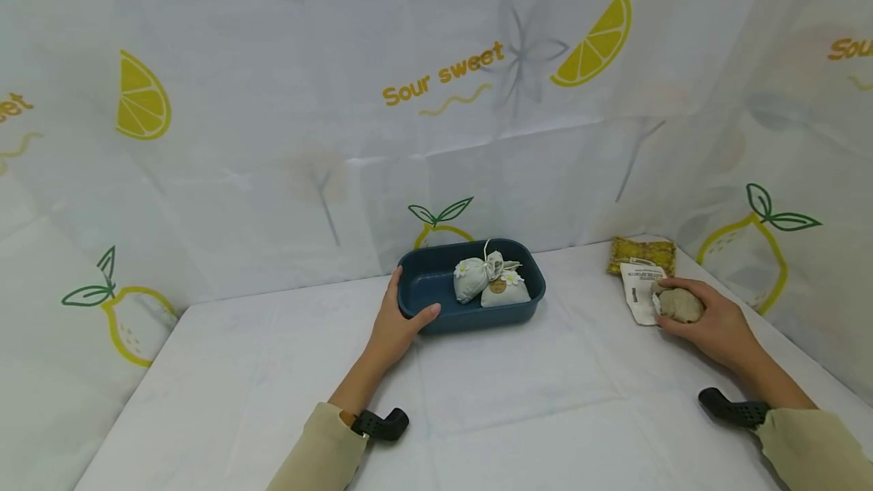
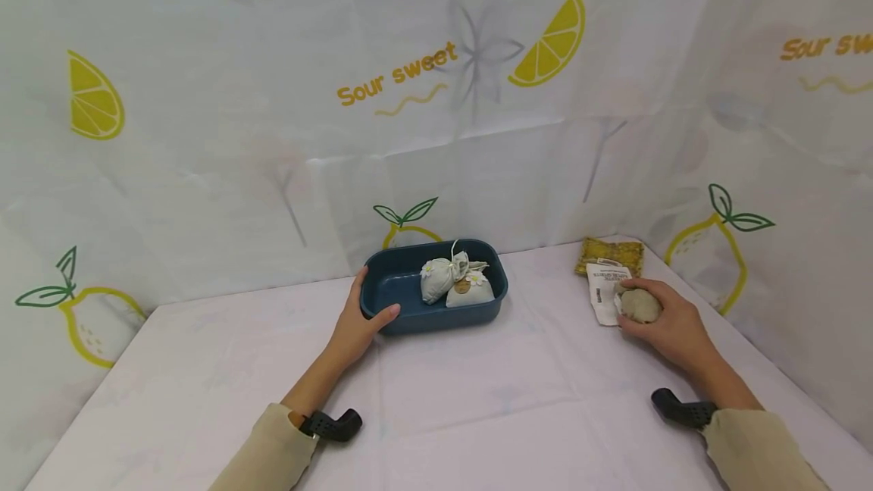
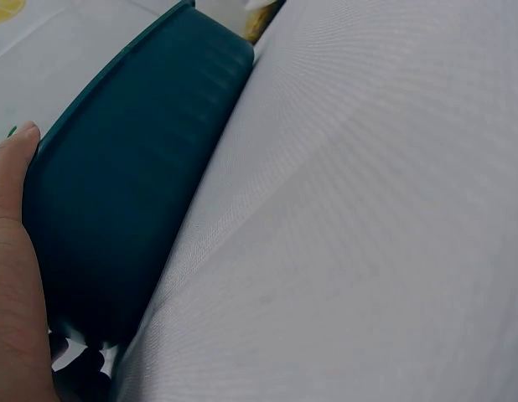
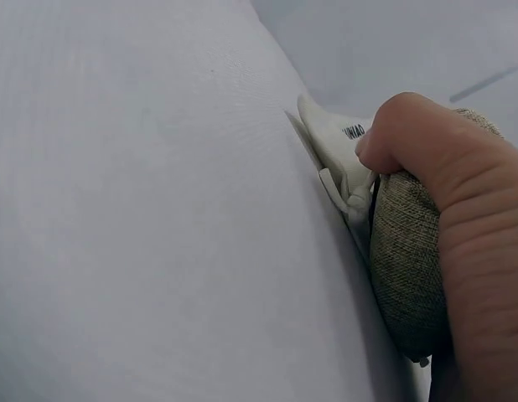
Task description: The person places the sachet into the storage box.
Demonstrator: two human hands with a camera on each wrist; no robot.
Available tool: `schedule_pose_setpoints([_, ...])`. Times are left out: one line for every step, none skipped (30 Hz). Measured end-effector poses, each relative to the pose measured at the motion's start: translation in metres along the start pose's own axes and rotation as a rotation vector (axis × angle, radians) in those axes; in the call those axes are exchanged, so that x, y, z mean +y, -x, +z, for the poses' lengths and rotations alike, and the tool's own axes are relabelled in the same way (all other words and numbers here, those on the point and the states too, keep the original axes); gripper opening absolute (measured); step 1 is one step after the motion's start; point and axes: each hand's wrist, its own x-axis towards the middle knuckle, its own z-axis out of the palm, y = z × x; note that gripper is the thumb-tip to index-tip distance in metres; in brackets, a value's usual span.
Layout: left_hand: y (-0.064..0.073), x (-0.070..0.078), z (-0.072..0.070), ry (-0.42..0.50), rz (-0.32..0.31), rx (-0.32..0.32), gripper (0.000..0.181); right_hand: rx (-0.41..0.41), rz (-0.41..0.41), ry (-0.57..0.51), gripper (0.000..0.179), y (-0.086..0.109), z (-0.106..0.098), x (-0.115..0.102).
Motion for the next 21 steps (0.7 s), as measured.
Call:
schedule_pose_setpoints([0.0, 0.0, 0.0, 0.001, -0.001, 0.0, 0.104, 0.008, 0.008, -0.005, 0.063, 0.0, 0.0, 0.0])
schedule_pose_setpoints([0.0, 0.0, 0.0, 0.001, -0.001, 0.0, 0.104, 0.015, 0.017, -0.011, 0.062, 0.0, 0.0, 0.0])
schedule_pose_setpoints([0.0, 0.0, 0.0, 0.001, -0.002, -0.001, 0.105, 0.02, 0.027, -0.016, 0.062, 0.0, -0.001, 0.0])
schedule_pose_setpoints([0.0, 0.0, 0.0, 0.001, -0.002, 0.0, 0.105, 0.023, 0.036, -0.022, 0.063, 0.0, -0.001, 0.0])
schedule_pose_setpoints([0.001, 0.001, -0.001, 0.001, -0.002, -0.001, 0.105, 0.024, 0.047, -0.023, 0.063, 0.0, -0.002, 0.0])
schedule_pose_setpoints([0.001, 0.001, -0.001, 0.002, -0.002, 0.0, 0.104, 0.026, 0.052, -0.026, 0.064, -0.001, -0.003, 0.0])
schedule_pose_setpoints([0.001, 0.001, -0.001, 0.001, -0.002, -0.001, 0.105, 0.025, 0.06, -0.032, 0.064, -0.002, -0.003, 0.0])
schedule_pose_setpoints([0.001, 0.001, -0.001, -0.001, -0.003, 0.0, 0.105, 0.023, 0.066, -0.036, 0.065, -0.002, -0.004, -0.001])
schedule_pose_setpoints([0.001, 0.001, -0.001, -0.003, -0.004, 0.001, 0.105, 0.022, 0.076, -0.038, 0.065, -0.003, -0.004, -0.002])
schedule_pose_setpoints([0.001, 0.001, -0.001, -0.004, -0.005, 0.001, 0.105, 0.023, 0.084, -0.045, 0.065, -0.004, -0.005, -0.004])
schedule_pose_setpoints([0.001, 0.001, -0.002, -0.005, -0.005, 0.002, 0.105, 0.026, 0.091, -0.05, 0.065, -0.004, -0.006, -0.006])
schedule_pose_setpoints([0.001, 0.0, -0.002, -0.006, -0.005, 0.003, 0.105, 0.034, 0.094, -0.057, 0.064, -0.005, -0.006, -0.009])
schedule_pose_setpoints([0.001, 0.0, -0.002, -0.007, -0.006, 0.003, 0.105, 0.043, 0.097, -0.063, 0.063, -0.006, -0.007, -0.011])
schedule_pose_setpoints([0.001, 0.0, -0.002, -0.007, -0.006, 0.004, 0.105, 0.053, 0.093, -0.066, 0.062, -0.006, -0.008, -0.014])
schedule_pose_setpoints([0.001, 0.0, -0.002, -0.005, -0.007, 0.003, 0.105, 0.062, 0.085, -0.071, 0.061, -0.007, -0.009, -0.017])
schedule_pose_setpoints([0.001, 0.0, -0.002, -0.004, -0.007, 0.001, 0.105, 0.074, 0.071, -0.076, 0.059, -0.007, -0.01, -0.02])
schedule_pose_setpoints([0.001, 0.0, -0.001, -0.004, -0.007, -0.001, 0.104, 0.087, 0.047, -0.079, 0.058, -0.008, -0.011, -0.023])
schedule_pose_setpoints([0.001, 0.001, -0.001, -0.003, -0.006, -0.002, 0.104, 0.102, 0.017, -0.088, 0.057, -0.009, -0.012, -0.026])
schedule_pose_setpoints([0.001, 0.001, -0.001, -0.001, -0.006, -0.004, 0.104, 0.114, -0.012, -0.099, 0.056, -0.01, -0.013, -0.03])
schedule_pose_setpoints([0.0, 0.001, -0.001, 0.0, -0.005, -0.005, 0.104, 0.125, -0.046, -0.113, 0.056, -0.011, -0.013, -0.035])
schedule_pose_setpoints([0.0, 0.001, -0.001, 0.001, -0.003, -0.005, 0.104, 0.135, -0.081, -0.13, 0.056, -0.013, -0.014, -0.04])
